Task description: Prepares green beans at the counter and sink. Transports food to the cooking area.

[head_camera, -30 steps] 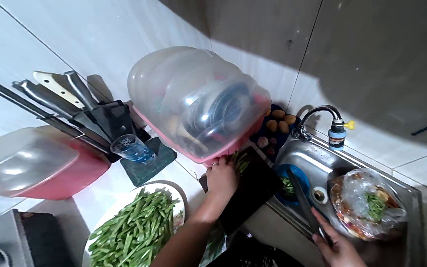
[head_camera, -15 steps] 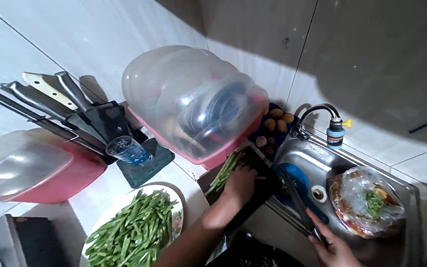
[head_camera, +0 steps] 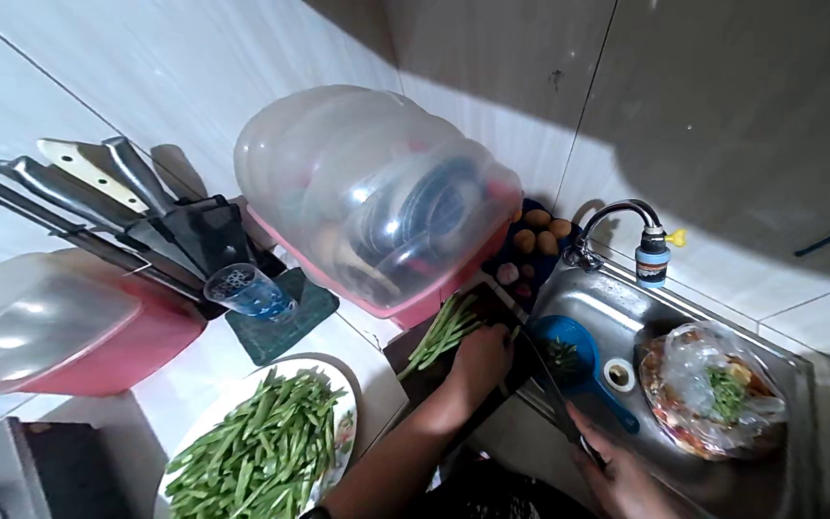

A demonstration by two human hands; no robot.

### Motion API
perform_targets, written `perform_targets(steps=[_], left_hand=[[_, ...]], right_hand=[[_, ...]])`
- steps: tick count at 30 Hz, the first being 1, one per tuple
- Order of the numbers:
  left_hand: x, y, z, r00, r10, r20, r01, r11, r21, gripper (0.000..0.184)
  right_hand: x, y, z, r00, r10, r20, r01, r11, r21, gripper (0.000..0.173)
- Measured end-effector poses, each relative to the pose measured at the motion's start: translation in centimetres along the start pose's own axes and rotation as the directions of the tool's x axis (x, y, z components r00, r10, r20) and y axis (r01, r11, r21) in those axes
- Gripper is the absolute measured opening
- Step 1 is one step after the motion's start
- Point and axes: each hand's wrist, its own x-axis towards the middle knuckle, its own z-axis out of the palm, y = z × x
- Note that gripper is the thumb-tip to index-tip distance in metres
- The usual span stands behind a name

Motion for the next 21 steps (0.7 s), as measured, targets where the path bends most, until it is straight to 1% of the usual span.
perform_targets(steps=[2,4,7,10,14,17,19,21], left_hand=[[-0.1,0.4,0.3,1.000,0.012,-0.007,-0.013,0.996,-0.083,0.036],[-0.3,0.4,0.8,0.999,0.042,-0.025,-0.044,0.994,-0.101,0.034],[-1.1,-0.3,1.3,0.993,0.089,-0.071,-0.092,0.995,-0.034,0.032],[-2.2,-1.2,1.1,0.984,0.138,-0.111,-0.132,0.990,0.055,0.032],[-3.2,-2.2,1.1,0.963,0.197,-0.182,-0.188,0.980,0.069,0.029],[-3.6,-2.7,1.1,0.946,0.227,-0.232,-0.212,0.973,0.089,0.033],[-4.1,-2.7,0.7,0.938,0.263,-0.226,-0.248,0.964,0.094,0.032],[-4.9,-2.2,-0.2,0.944,0.280,-0.177,-0.266,0.959,0.096,0.037]], right_hand=[[0.4,0.4,0.4,1.000,-0.001,-0.004,0.001,1.000,-0.012,0.065],[0.7,1.0,0.8,1.000,0.008,-0.013,-0.008,1.000,-0.016,0.064],[0.7,0.9,0.7,1.000,0.013,-0.007,-0.013,0.999,-0.029,0.063],[0.3,-0.3,0.4,1.000,-0.005,0.000,0.005,0.998,-0.062,0.063],[0.2,-2.2,0.0,0.998,-0.054,0.027,0.057,0.991,-0.118,0.062],[0.6,-2.0,0.6,0.997,-0.075,0.028,0.079,0.984,-0.157,0.061],[0.7,-1.5,1.1,0.997,-0.069,0.025,0.072,0.982,-0.174,0.060],[0.7,-0.8,1.6,0.998,-0.053,0.016,0.055,0.982,-0.180,0.061]])
